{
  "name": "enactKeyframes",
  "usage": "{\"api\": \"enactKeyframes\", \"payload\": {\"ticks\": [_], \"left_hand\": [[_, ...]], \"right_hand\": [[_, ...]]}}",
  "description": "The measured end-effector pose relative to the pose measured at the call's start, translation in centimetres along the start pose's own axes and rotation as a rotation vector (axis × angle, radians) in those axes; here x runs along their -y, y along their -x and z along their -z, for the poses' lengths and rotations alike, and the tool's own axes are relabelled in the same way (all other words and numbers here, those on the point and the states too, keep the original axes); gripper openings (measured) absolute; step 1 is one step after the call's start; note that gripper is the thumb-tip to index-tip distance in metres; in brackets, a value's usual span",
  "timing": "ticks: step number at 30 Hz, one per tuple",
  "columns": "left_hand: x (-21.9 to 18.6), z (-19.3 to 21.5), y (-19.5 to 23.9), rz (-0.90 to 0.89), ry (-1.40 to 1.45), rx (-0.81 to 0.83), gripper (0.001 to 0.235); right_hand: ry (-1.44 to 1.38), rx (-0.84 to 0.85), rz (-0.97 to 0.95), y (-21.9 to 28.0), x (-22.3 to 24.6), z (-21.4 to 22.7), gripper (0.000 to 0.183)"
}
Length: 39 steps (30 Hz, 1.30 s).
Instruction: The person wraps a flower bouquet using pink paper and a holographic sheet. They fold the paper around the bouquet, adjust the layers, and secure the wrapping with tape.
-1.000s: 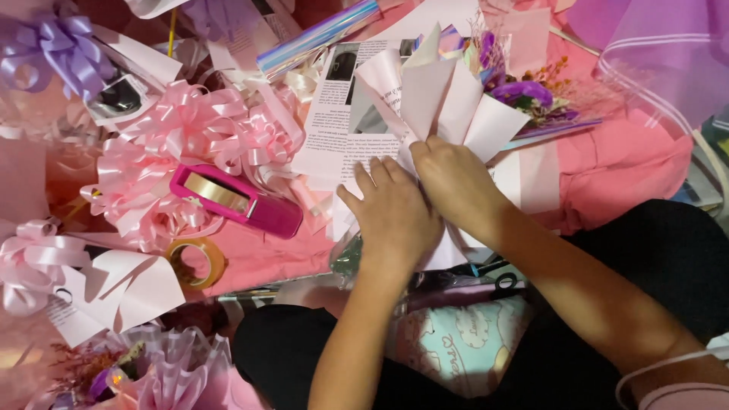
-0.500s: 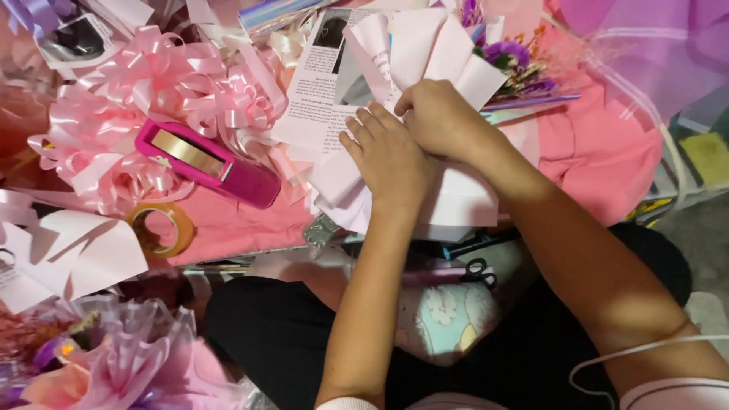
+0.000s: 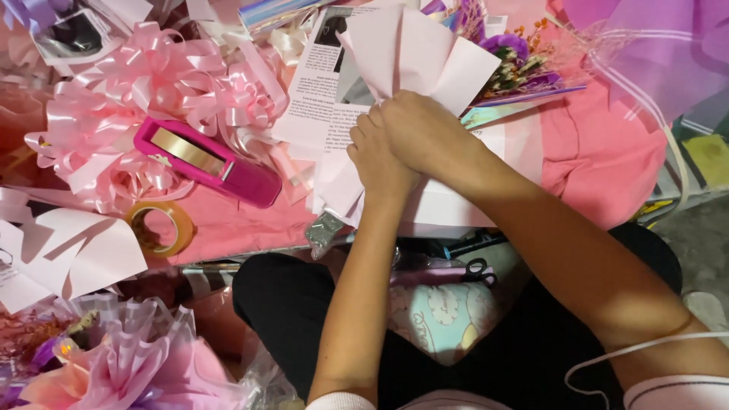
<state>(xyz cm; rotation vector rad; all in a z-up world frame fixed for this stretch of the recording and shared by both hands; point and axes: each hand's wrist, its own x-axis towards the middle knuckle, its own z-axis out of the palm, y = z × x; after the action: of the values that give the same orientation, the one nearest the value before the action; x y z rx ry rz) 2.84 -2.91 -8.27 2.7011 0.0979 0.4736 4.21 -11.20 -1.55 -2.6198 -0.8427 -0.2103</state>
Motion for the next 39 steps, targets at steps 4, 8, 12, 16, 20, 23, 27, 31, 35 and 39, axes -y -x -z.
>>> {"api": "enactKeyframes", "payload": {"ticks": [4, 8, 12, 16, 20, 23, 27, 31, 35, 39], "left_hand": [[-0.5, 0.8, -0.5, 0.032, 0.041, 0.007, 0.049], [-0.7, 1.4, -0.2, 0.093, 0.096, 0.032, 0.044], [-0.4, -0.2, -0.5, 0.079, 0.032, 0.017, 0.041], [0.6, -3.1, -0.5, 0.056, -0.112, -0.128, 0.051], [-1.3, 1.2, 0.8, 0.052, 0.055, -0.108, 0.079], [-1.0, -0.2, 1.0, 0.040, -0.078, -0.193, 0.081], [-0.5, -1.7, 1.2, 0.015, -0.215, -0.305, 0.088], [-0.4, -1.7, 1.4, 0.019, -0.195, -0.288, 0.092], [-0.3, -2.1, 1.4, 0.018, -0.161, -0.312, 0.104], [0.0, -2.3, 1.5, 0.014, -0.154, -0.279, 0.106]], "right_hand": [[0.077, 0.026, 0.063, -1.2, -0.2, -1.3, 0.019], [0.091, -0.020, 0.062, 0.0, 0.6, -0.1, 0.017], [-0.025, -0.279, 0.249, 2.8, 1.2, 2.1, 0.016], [-0.091, -0.542, 0.203, 6.8, -0.2, 0.9, 0.006], [-0.440, -0.791, -0.095, 9.4, -4.0, -0.2, 0.013], [-0.681, -0.758, -0.291, 8.8, -3.8, 2.7, 0.024], [-0.606, -0.512, -0.413, 6.4, -5.8, 4.8, 0.019], [-0.684, -0.567, -0.387, 4.5, -5.7, 5.1, 0.020], [-0.607, -0.615, -0.386, 3.5, -7.3, 3.8, 0.023], [-0.609, -0.509, -0.135, 3.6, -7.1, 4.0, 0.010]]}}
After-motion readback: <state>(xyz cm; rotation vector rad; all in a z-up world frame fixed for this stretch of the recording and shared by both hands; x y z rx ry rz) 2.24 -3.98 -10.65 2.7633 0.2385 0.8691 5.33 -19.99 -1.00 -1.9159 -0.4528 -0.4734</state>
